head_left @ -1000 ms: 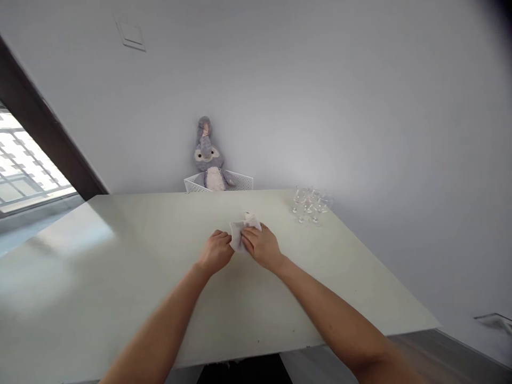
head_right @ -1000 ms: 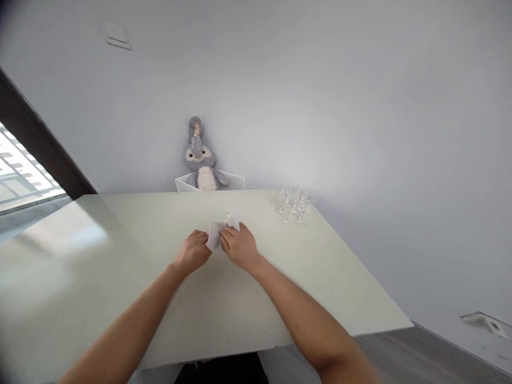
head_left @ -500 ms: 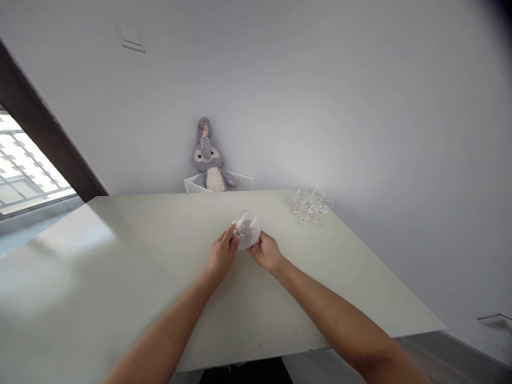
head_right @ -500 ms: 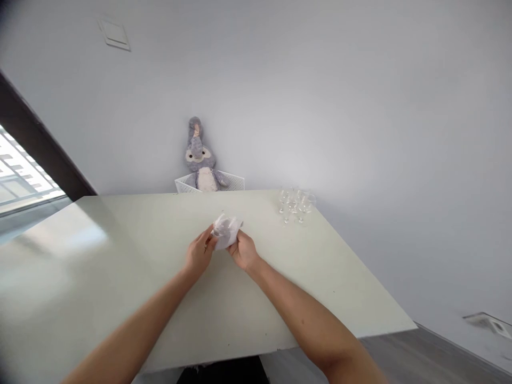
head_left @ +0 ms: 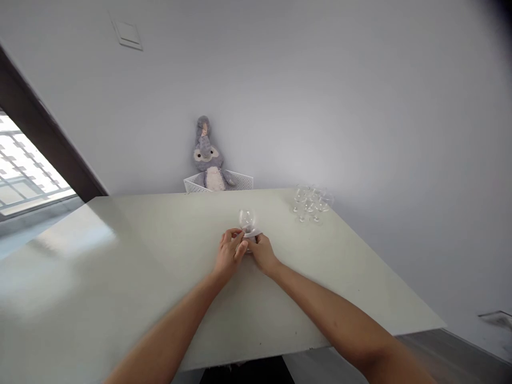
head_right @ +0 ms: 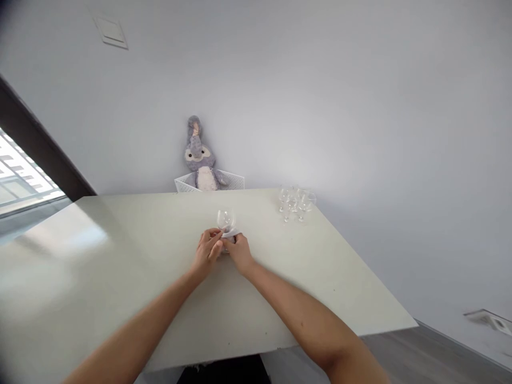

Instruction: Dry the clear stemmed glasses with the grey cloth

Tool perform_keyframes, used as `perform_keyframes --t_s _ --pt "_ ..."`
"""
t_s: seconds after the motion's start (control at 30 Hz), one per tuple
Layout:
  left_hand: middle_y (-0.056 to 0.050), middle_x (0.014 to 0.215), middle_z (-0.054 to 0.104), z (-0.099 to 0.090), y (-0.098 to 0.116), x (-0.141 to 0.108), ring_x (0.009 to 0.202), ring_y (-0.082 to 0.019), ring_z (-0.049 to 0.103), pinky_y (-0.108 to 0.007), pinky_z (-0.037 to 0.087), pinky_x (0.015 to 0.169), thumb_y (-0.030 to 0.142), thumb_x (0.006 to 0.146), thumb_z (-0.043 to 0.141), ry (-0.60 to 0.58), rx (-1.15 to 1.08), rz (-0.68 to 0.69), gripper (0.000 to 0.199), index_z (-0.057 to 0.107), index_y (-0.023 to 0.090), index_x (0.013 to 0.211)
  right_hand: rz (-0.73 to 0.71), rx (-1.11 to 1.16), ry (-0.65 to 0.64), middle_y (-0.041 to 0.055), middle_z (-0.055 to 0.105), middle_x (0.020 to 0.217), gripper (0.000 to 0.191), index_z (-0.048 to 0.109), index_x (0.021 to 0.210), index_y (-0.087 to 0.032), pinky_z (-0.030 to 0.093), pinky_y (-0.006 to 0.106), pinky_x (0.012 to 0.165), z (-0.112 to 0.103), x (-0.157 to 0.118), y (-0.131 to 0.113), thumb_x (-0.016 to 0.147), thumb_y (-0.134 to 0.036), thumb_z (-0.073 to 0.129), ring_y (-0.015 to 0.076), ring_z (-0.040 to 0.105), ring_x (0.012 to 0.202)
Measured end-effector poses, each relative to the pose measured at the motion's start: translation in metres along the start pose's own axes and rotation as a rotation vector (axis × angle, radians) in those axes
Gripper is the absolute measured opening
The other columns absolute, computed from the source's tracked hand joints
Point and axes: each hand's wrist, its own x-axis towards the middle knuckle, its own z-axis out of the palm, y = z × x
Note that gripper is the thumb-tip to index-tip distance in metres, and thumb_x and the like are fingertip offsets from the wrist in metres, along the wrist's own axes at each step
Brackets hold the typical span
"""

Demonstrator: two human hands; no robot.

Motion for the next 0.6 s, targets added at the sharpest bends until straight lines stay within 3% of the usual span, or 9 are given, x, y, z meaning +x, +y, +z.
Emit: perform_keyframes --t_s 0.13,0.23,0.33,0.4,0.53,0.6 --pt "-0.008 0.094 0.057 0.000 -0.006 0.005 0.081 -0.018 0.057 -0.033 0.047 0.071 0.049 0.072 0.054 0.045 -0.397 -0.269 0.049 0.048 0.018 0.110 -0.169 -0.570 0.029 0.0073 0.062 0.081 0.020 0.059 0.086 -0.015 0.040 0.029 0.066 -0.004 0.000 0.002 0.072 -0.026 0.051 0.0185 0.054 0.073" --pt "-0.008 0.097 0.059 -0.002 -0.004 0.008 0.083 -0.018 0.059 -0.031 0.048 0.071 0.043 0.066 0.063 0.094 -0.663 -0.395 0.064 0.036 0.019 0.119 -0.332 -0.769 -0.044 0.0086 0.063 0.085 0.018 0.059 0.088 -0.017 0.040 0.030 0.069 -0.005 -0.001 0.005 0.076 -0.022 0.048 0.0195 0.055 0.077" --pt "-0.011 0.103 0.059 -0.005 -0.001 0.009 0.089 -0.019 0.059 -0.034 0.048 0.075 0.038 0.066 0.065 0.127 -0.855 -0.471 0.057 0.038 0.018 0.112 -0.406 -0.764 -0.064 0.0081 0.062 0.089 0.018 0.059 0.090 -0.018 0.040 0.029 0.070 -0.010 0.000 0.005 0.078 -0.022 0.046 0.0192 0.055 0.080" --pt "-0.009 0.100 0.060 -0.008 -0.002 0.011 0.087 -0.019 0.061 -0.036 0.049 0.077 0.036 0.066 0.065 0.158 -0.947 -0.508 0.049 0.040 0.019 0.105 -0.403 -0.689 -0.012 0.0064 0.062 0.086 0.018 0.058 0.087 -0.018 0.039 0.027 0.069 -0.017 0.004 0.002 0.078 -0.023 0.044 0.0178 0.055 0.077" --pt "-0.004 0.093 0.060 -0.016 -0.012 0.018 0.090 -0.018 0.061 -0.037 0.048 0.082 0.038 0.072 0.058 0.251 -0.997 -0.512 0.031 0.040 0.021 0.091 -0.238 -0.544 0.233 0.0018 0.054 0.061 0.025 0.055 0.074 -0.017 0.036 0.026 0.057 -0.030 0.012 -0.005 0.079 -0.038 0.042 0.0152 0.049 0.059" --pt "-0.004 0.095 0.059 -0.019 -0.016 0.020 0.096 -0.019 0.059 -0.035 0.048 0.084 0.039 0.075 0.054 0.303 -0.989 -0.491 0.026 0.039 0.022 0.088 -0.177 -0.444 0.230 0.0011 0.050 0.058 0.035 0.053 0.069 -0.017 0.035 0.026 0.054 -0.027 0.013 -0.004 0.078 -0.049 0.041 0.0146 0.047 0.057"
